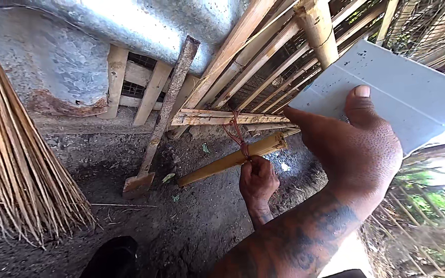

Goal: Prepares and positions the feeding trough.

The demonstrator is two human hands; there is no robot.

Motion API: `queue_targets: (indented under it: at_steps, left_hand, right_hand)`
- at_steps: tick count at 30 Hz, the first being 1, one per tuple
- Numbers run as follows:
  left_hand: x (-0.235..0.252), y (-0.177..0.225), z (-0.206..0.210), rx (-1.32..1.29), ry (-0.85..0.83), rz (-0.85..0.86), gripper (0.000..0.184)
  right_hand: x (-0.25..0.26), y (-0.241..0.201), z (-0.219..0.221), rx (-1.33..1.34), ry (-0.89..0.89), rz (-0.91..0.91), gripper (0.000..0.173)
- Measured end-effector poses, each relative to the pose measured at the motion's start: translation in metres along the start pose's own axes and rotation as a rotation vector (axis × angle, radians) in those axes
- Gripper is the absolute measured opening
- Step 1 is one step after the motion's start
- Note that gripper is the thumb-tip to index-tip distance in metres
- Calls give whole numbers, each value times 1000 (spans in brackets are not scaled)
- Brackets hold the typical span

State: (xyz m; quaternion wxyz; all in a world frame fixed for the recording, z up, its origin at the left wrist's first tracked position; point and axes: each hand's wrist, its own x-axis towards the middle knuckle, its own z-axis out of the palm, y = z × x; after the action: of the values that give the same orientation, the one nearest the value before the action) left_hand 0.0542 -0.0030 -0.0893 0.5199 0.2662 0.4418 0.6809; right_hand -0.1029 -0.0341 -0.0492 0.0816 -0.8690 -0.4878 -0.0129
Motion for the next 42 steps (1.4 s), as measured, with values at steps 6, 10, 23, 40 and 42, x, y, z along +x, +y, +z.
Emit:
queue_targets:
  at_steps: [6, 10, 23, 40, 42]
  left_hand:
    - [1, -30, 52, -154, 178, 364, 55]
    - [6, 98, -9, -276, -84, -248, 71]
    - [5, 13, 97, -373, 230, 115, 62]
    - [13, 114, -20, -420, -94, -340, 79]
    - [12, 82, 12, -338, 38, -143, 74]
  right_hand:
    - [10, 10, 1, -151, -126, 34, 27]
    - [10, 11, 3, -86, -45, -2, 20]
    - [18, 24, -9, -278, 6, -378, 21]
    - [19, 16, 2, -638, -215, -270, 25]
    - [11, 10, 1, -327, -108, -183, 22]
